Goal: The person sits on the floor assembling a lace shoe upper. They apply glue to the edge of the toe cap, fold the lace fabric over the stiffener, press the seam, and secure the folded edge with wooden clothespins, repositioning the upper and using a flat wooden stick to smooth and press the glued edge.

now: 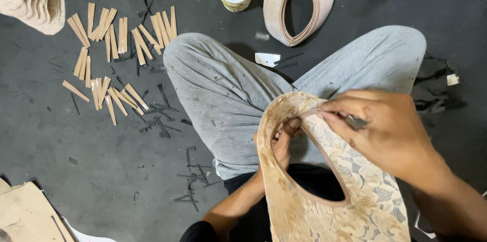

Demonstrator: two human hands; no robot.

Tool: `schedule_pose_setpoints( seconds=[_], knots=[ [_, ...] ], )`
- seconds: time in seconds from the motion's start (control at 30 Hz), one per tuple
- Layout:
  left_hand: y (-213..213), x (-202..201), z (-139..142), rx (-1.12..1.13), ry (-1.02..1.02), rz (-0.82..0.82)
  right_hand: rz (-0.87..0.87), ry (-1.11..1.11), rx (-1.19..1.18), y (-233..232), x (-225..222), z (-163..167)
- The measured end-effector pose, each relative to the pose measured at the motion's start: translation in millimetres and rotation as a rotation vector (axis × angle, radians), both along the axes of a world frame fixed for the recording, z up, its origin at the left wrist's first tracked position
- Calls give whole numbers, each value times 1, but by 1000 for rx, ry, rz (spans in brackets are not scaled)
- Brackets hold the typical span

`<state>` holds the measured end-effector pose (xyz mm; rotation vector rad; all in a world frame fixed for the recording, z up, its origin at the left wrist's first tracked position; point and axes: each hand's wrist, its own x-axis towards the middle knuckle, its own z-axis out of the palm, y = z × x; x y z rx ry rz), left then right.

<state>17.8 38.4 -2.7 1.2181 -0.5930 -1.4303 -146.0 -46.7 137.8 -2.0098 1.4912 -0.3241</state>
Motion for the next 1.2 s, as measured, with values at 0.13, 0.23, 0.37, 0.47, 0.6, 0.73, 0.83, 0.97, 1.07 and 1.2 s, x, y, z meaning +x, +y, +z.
schedule_pose_setpoints(
  seconds=[0.13,0.23,0.37,0.47,0.6,0.73,0.83,0.97,1.07,1.2],
  knots=[
    [-2,-1,-19,98,125,-96,-8,-69,-4,-11,2,-3],
    [-3,-3,-33,119,145,-65,-19,-27,78,-21,5,-6],
    [-7,-5,-41,126,165,-16,21,-44,19,-31,7,-9],
    [-10,-4,-37,138,161,4,23,-58,-4,-34,9,-10],
    [-13,-3,-30,93,117,13,53,-98,-21,-38,11,-9],
    [-15,-3,-27,157,82,3,42,-70,30,-42,13,-8],
    [-16,-1,-26,165,82,3,58,-80,36,-43,13,-6],
    [-17,-1,-21,127,107,-9,67,-90,23,-42,13,-5],
    [-20,-5,-16,135,114,-6,84,-82,-13,-43,12,-6],
    [-22,-7,-7,160,66,-16,86,-29,18,-45,11,-8]
  ],
)
